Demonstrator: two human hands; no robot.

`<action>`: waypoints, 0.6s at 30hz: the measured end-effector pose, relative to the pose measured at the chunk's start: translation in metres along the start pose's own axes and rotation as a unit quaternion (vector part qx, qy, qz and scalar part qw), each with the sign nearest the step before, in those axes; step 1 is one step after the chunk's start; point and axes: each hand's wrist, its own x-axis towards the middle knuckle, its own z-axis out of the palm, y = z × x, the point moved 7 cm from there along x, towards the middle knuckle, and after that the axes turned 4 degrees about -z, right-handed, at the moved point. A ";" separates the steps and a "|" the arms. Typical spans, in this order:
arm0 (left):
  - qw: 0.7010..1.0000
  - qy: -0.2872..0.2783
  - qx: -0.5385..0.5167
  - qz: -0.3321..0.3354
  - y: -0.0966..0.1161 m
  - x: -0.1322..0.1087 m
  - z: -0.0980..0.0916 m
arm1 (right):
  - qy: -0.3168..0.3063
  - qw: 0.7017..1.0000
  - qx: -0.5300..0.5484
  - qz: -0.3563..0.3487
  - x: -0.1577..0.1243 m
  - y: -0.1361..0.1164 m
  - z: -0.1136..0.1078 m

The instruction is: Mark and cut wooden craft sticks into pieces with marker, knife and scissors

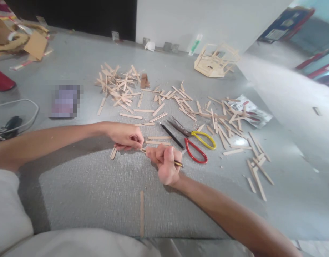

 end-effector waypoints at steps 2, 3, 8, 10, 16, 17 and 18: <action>1.000 0.000 0.008 0.002 -0.001 0.000 0.000 | -0.008 1.000 -0.007 -0.005 -0.001 -0.001 0.000; 1.000 0.002 0.012 0.001 -0.002 0.000 -0.001 | -0.012 1.000 -0.013 -0.009 -0.002 -0.002 0.000; 1.000 0.008 0.017 -0.015 -0.003 0.000 -0.001 | -0.022 0.999 -0.038 -0.028 -0.006 -0.004 -0.001; 1.000 0.009 0.016 -0.014 -0.002 0.000 0.000 | -0.023 0.998 -0.043 -0.039 -0.008 -0.004 -0.002; 1.000 0.008 -0.001 -0.009 -0.002 0.000 0.001 | -0.028 0.995 -0.067 -0.069 -0.009 -0.007 -0.001; 1.000 0.007 -0.004 -0.007 -0.002 0.000 0.002 | -0.025 0.995 -0.068 -0.073 -0.009 -0.007 -0.001; 1.000 0.006 -0.006 -0.005 -0.002 0.000 0.002 | -0.024 0.995 -0.068 -0.076 -0.009 -0.008 -0.002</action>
